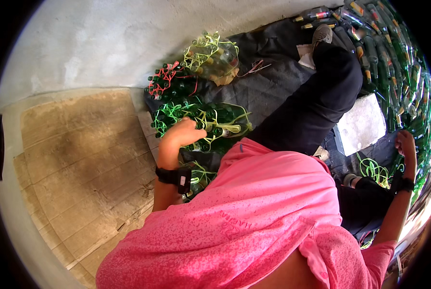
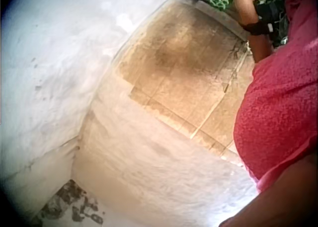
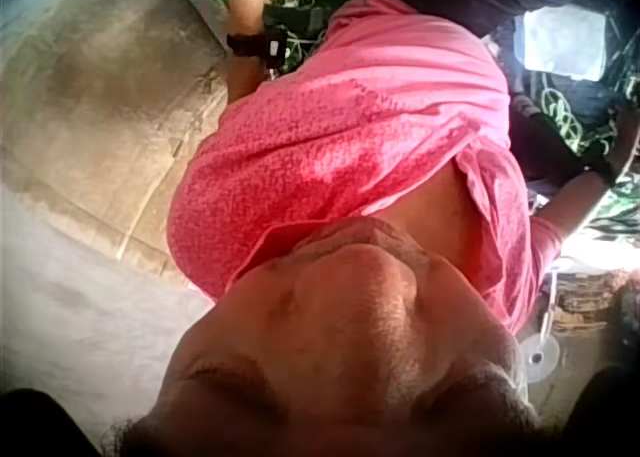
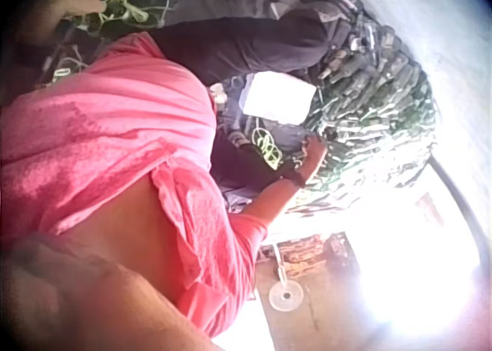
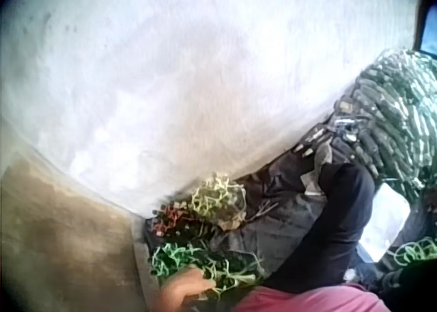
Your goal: The person sits on the floor and assembles a decorative structure using green glass bottles and colorful strings. They pick up bottles one by one, place them on a white foam base, and secure them by threading green string through the necks and tying knots.
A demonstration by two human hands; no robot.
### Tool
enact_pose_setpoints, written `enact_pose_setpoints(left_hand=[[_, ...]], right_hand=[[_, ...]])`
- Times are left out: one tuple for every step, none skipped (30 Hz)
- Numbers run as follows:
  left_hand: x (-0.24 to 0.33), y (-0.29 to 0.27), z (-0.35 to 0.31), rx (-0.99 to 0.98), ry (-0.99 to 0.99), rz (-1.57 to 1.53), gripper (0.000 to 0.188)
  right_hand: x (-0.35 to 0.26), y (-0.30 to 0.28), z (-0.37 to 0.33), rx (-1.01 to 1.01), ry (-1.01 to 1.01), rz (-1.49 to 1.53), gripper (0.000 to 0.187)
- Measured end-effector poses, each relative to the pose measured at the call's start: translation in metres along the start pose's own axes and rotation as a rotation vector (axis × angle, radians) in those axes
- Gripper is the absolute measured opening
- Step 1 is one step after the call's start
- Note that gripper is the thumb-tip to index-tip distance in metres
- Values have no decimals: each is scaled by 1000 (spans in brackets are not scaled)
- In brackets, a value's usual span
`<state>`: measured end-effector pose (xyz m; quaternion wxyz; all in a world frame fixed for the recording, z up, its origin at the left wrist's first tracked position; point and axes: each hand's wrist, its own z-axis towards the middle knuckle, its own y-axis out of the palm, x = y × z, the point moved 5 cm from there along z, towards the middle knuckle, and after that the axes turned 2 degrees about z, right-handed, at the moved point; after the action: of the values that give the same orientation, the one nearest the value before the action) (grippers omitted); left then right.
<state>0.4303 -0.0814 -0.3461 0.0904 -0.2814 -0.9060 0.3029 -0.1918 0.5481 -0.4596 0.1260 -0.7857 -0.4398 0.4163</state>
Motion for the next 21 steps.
enact_pose_setpoints(left_hand=[[-2,9,11,-7,34,-53,62],[-4,18,19,-5,62,-42,60],[-5,28,27,-32,73,-29,59],[-7,41,31,-67,77,-12,58],[-11,50,35,-24,123,24,57],[-4,47,30,-67,83,1,56],[-4,50,31,-118,53,-54,55],[-9,57,34,-169,23,-110,54],[-36,85,46,-97,3,-38,53],[-37,85,40,-104,15,-81,56],[-46,93,39,-107,22,-94,57],[-61,103,43,-103,29,-107,58],[-74,109,42,21,49,37,59],[-83,119,45,-40,32,17,59],[-90,131,47,-103,16,-9,60],[-100,132,53,-150,2,-23,60],[-112,141,46,-95,45,-34,60],[-134,158,47,-57,57,-2,58],[-147,171,48,-57,40,-29,57],[-159,177,47,-53,22,-53,56],[-168,183,47,-88,-19,-68,57]], right_hand=[[-4,-2,3,-26,-12,-29,15],[-8,-4,7,-52,-24,-57,15],[-15,-5,9,-46,-31,-73,14],[-21,-4,11,-48,-33,-87,13],[-28,-4,15,-45,-39,-95,12],[-30,-9,21,-62,-41,-72,12],[-32,-12,30,-38,-67,-49,12],[-31,-13,35,-12,-92,-27,13],[-37,-1,41,2,-90,-12,14],[-40,9,41,23,-77,0,15],[-42,15,40,44,-67,8,16],[-39,21,42,14,-56,9,16],[-31,29,44,-20,-43,9,16],[-21,33,44,-54,-22,-4,15],[-15,30,45,-102,16,21,14],[-9,34,44,-82,8,22,14],[-1,41,42,-62,1,23,14],[5,49,42,-44,-4,22,13],[11,53,40,-36,30,69,15],[14,54,40,-33,33,75,15],[15,54,40,-31,37,75,14]])
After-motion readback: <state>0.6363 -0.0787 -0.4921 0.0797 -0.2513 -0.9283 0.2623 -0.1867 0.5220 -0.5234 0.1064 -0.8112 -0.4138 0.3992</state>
